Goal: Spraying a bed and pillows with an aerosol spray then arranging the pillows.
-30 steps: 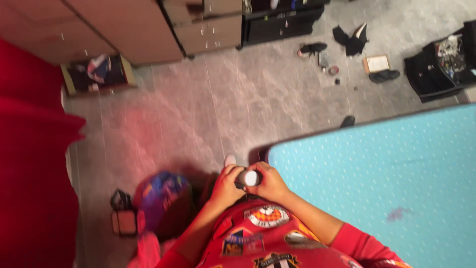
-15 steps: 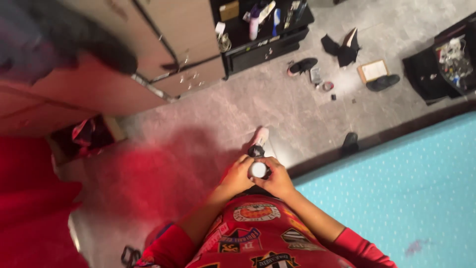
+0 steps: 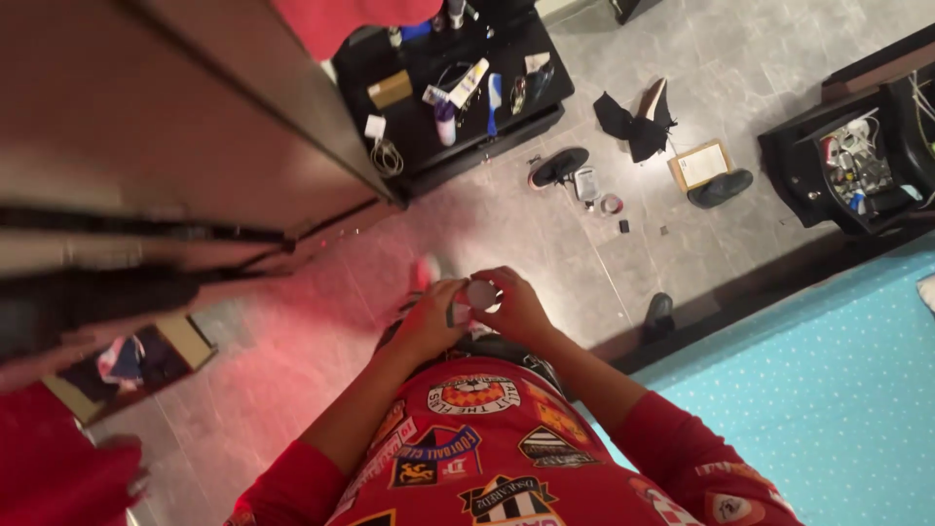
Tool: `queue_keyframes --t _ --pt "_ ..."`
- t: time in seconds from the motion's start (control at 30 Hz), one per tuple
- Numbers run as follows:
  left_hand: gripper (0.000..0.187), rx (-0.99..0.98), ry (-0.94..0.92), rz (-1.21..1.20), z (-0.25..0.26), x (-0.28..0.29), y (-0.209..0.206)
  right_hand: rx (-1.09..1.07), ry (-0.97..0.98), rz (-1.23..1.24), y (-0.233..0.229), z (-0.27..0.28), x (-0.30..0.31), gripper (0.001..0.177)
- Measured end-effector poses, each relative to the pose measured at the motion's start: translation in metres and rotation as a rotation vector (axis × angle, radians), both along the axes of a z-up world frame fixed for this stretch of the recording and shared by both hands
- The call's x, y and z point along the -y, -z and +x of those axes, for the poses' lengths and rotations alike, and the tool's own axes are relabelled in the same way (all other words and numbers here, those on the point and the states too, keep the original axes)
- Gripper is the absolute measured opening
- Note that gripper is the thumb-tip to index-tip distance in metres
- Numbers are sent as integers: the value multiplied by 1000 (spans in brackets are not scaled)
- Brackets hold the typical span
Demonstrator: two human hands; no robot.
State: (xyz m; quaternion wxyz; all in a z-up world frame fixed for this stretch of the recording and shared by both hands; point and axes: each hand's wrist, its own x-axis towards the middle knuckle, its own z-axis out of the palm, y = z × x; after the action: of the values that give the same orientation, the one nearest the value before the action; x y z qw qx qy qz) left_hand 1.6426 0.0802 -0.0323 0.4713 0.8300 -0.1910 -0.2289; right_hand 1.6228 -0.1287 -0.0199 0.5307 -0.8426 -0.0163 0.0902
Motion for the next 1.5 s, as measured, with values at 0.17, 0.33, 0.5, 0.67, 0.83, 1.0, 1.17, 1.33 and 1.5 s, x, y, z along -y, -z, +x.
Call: queue_keyframes --t 0.17,0.33,0.5,0.67,0.83,1.0,1.17,1.33,1.5 --pt "78 36 102 102 127 10 15 2 238 -45 72 118 28 56" --pt "73 -196 199 312 245 35 24 -295 671 91 146 221 56 48" --pt "65 -143 160 210 318 52 54 -515 833 103 195 314 68 61" --pt "61 -317 64 312 359 66 100 -695 823 144 254 388 77 58" --pt "58 -347 -20 298 378 77 167 -496 644 -217 343 432 81 56" --pt "59 -565 -111 392 387 78 190 -462 583 -229 387 460 79 54" --pt "58 -602 -125 448 397 81 186 -510 481 -267 395 477 90 54" --pt "57 -637 -130 454 402 89 188 -604 365 -271 382 499 99 59" --pt "56 -591 -91 441 405 90 197 -689 275 -155 381 509 99 80"
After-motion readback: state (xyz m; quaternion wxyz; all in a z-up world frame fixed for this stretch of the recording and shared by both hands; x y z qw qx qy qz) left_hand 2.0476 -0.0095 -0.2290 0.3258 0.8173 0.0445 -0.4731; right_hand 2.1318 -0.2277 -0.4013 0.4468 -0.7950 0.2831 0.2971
